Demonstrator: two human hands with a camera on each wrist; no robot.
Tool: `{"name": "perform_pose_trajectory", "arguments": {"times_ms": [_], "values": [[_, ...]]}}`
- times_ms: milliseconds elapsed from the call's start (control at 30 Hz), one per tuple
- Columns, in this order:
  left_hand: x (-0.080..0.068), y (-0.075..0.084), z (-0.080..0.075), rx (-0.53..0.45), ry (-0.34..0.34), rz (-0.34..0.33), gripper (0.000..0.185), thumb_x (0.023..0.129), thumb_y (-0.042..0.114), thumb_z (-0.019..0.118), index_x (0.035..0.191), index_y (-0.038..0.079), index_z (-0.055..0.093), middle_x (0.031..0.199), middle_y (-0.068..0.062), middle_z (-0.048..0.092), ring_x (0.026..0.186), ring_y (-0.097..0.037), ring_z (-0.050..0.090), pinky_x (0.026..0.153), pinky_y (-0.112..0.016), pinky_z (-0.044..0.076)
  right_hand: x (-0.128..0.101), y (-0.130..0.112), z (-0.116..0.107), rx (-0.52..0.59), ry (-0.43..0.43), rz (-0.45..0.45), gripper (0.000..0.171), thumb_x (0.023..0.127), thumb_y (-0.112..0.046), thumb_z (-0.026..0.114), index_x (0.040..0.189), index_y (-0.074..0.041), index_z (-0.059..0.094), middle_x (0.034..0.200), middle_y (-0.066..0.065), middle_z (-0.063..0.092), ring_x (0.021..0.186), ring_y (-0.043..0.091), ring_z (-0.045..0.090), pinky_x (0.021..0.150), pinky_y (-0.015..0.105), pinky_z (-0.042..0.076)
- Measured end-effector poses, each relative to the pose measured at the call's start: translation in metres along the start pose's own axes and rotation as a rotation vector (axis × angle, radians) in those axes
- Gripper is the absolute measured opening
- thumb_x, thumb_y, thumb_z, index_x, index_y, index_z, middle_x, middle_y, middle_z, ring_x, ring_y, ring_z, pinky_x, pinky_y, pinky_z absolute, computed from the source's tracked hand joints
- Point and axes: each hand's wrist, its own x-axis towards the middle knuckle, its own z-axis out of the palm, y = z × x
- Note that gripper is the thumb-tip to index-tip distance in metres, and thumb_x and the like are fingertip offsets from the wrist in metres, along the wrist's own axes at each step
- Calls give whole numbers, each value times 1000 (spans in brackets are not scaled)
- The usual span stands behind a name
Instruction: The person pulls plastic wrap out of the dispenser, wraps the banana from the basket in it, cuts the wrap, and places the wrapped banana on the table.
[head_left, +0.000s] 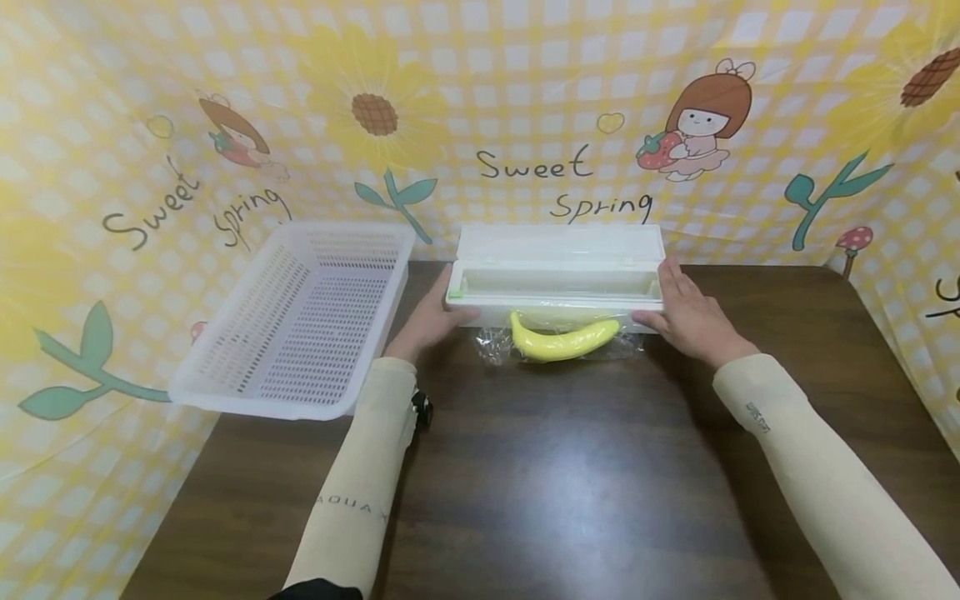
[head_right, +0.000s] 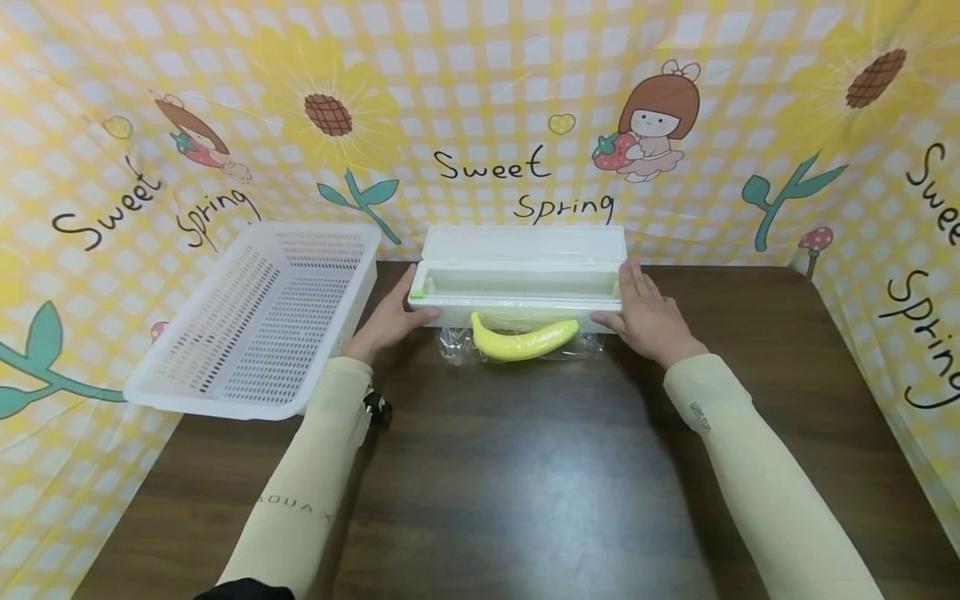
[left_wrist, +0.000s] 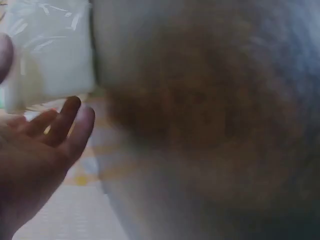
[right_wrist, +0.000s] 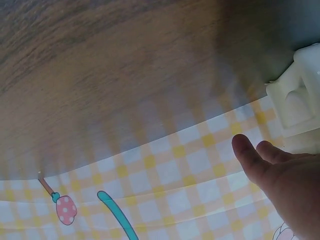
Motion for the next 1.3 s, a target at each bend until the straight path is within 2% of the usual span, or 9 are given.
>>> {"name": "perform_pose_trajectory", "arguments": {"times_ms": [133,200,367,567,867,967,1033,1133,1300], "values": [[4,-13,3,-44,-8,-10,109,85,45,80,159,46,1,168,2,14,150,-27,19,119,-54,16,0,-1,1,7,-5,-2,99,102,-60,42,157,4,-9,164,27,-8,150,44,1,107,75,18],[7,-15,3,-62,-4,-6,110,83,46,81,158,50,0,168,3,15,150,-27,21,119,-54,18,0,-2,1,10,-3,-1,99,102,-60,42,157,4,-10,164,26,-9,150,43,0,108,75,18],[13,-16,2,-58,6,45,111,80,44,84,161,43,8,163,2,29,144,-28,34,116,-53,25,0,-4,0,13,2,-3,98,102,-59,43,157,3,-11,164,25,-11,151,42,0,108,74,19],[13,-14,0,-18,37,-9,114,77,52,84,163,31,12,166,4,21,149,-26,24,119,-49,21,0,-5,-1,18,2,-8,99,102,-59,44,156,3,-12,163,26,-12,150,45,2,107,74,19],[13,-20,4,0,46,-11,112,78,53,83,163,30,15,165,2,24,149,-26,26,119,-47,22,-2,-11,-11,38,-105,50,108,98,-68,44,155,-1,-18,162,24,-18,149,48,-2,107,77,12],[12,-19,6,21,42,-6,111,79,54,82,163,29,15,165,0,25,148,-26,27,119,-47,23,-3,-18,-19,47,-96,57,113,94,-69,50,157,-2,-16,163,25,-14,147,51,3,108,75,14],[11,-18,6,38,42,-5,110,79,55,81,163,29,14,165,-1,26,148,-28,29,118,-48,24,-2,-28,-26,48,-67,49,114,93,-69,54,159,-2,-11,164,27,-9,147,53,6,109,73,14],[10,-17,5,63,49,-11,110,79,57,81,163,30,15,164,-3,29,146,-30,32,117,-48,26,3,-50,-34,31,-8,0,104,95,-63,57,160,1,7,164,29,4,146,52,12,112,70,14],[7,-16,2,109,51,-21,111,78,62,78,163,30,15,163,-5,30,145,-32,33,116,-50,28,23,-110,-38,-29,69,-173,62,101,-34,62,146,6,47,152,28,41,140,46,35,114,61,25]]}}
